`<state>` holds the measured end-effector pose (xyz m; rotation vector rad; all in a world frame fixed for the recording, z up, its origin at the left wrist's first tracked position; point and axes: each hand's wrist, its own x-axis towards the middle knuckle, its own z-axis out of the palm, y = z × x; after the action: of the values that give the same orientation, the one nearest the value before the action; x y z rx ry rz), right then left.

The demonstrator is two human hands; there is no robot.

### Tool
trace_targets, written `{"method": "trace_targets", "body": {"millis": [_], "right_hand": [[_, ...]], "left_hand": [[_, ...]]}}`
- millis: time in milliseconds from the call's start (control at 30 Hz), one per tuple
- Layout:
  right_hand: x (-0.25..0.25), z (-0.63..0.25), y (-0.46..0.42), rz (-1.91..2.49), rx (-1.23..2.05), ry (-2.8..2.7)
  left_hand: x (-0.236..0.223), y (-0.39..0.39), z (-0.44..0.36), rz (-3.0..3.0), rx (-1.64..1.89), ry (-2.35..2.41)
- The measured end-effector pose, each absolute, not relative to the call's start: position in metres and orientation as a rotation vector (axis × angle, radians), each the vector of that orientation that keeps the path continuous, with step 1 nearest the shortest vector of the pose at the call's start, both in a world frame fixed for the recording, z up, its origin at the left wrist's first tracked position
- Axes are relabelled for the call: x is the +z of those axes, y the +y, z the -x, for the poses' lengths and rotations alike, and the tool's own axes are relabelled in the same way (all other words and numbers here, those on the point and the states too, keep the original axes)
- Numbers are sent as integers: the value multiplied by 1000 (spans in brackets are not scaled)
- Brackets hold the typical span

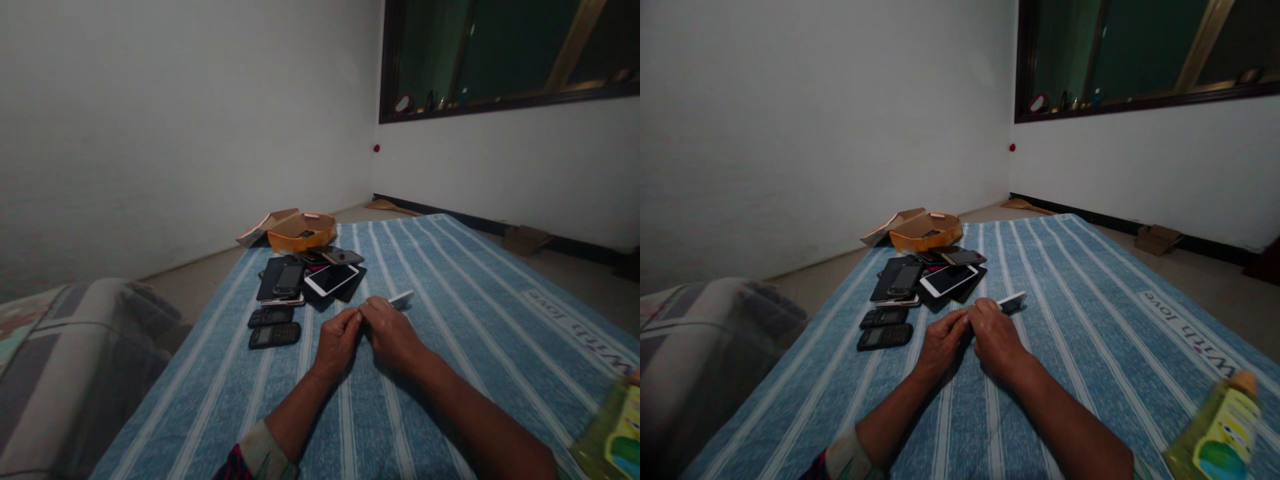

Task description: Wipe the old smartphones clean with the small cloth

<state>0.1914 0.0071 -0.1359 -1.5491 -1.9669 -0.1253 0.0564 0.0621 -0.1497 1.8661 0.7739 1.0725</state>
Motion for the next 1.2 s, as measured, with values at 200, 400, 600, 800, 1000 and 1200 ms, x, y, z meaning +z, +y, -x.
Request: {"method": "trace_targets", "body": {"millis": [200, 400, 600, 800, 1000, 1200], "right_hand": [[-129, -201, 9, 1573, -136, -1999], [-126, -219, 12, 1692, -193, -1959], [-134, -205, 12, 1608, -235, -1958], [-139, -190, 10, 1576, -272, -1930], [-137, -205, 13, 1683, -252, -1918], [-134, -234, 16, 1842, -226, -1802]], "left_hand": [[-149, 61, -56, -1879, 1067, 780], [-150, 61, -55, -1931, 1080, 820], [-153, 62, -56, -1917, 1079, 797], [-150, 60, -56, -1909, 1074, 752], [-147, 59, -56, -1931, 1070, 803], [-148, 60, -55, -1947, 1051, 870]]}}
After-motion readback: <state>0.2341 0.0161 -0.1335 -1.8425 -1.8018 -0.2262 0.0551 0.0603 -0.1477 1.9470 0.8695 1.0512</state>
